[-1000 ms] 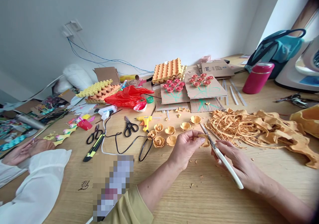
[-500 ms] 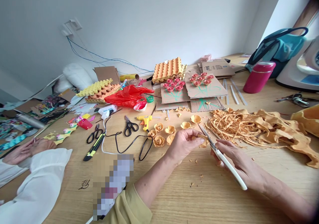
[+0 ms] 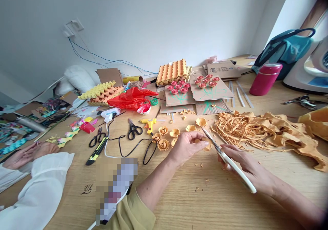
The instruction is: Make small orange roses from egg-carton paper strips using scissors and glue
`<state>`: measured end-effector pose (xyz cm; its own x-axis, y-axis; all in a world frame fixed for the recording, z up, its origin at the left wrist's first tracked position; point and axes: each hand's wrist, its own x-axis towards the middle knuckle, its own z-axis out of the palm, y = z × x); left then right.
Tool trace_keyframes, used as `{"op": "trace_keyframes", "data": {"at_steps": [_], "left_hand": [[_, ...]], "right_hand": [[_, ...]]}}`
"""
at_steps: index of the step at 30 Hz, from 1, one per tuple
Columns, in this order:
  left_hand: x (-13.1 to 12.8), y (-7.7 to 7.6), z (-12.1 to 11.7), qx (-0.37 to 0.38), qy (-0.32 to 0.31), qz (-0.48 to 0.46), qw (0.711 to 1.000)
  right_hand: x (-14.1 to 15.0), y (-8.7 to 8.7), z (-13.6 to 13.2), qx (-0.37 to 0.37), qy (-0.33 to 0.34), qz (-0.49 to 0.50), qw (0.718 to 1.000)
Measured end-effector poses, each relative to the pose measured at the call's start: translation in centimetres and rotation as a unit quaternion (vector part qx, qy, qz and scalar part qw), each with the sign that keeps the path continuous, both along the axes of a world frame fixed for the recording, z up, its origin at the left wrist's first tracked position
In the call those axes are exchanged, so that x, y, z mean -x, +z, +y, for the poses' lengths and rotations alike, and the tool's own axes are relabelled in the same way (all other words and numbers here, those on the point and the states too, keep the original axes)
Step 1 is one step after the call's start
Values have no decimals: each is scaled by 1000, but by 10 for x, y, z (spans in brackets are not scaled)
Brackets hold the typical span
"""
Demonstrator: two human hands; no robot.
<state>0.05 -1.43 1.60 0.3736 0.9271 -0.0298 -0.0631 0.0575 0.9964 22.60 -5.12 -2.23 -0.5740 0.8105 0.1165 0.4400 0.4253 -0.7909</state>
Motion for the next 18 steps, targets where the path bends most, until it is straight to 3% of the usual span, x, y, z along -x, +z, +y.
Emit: {"op": "trace_keyframes", "data": {"at_steps": [6,11,14,18], "left_hand": [[0,2,1,39,4,-57,998],[1,1,2,47,3,-62,997],[2,0,2,6,-3,-25,1000],[0,4,-5,-111,1,107,988]], "right_hand": [[3,7,0,9,1,21,1000],[2,1,1,65,-71,53,994],[1,-6,2,68,-109,91,988],[3,-3,4,37,-142,153,977]]}}
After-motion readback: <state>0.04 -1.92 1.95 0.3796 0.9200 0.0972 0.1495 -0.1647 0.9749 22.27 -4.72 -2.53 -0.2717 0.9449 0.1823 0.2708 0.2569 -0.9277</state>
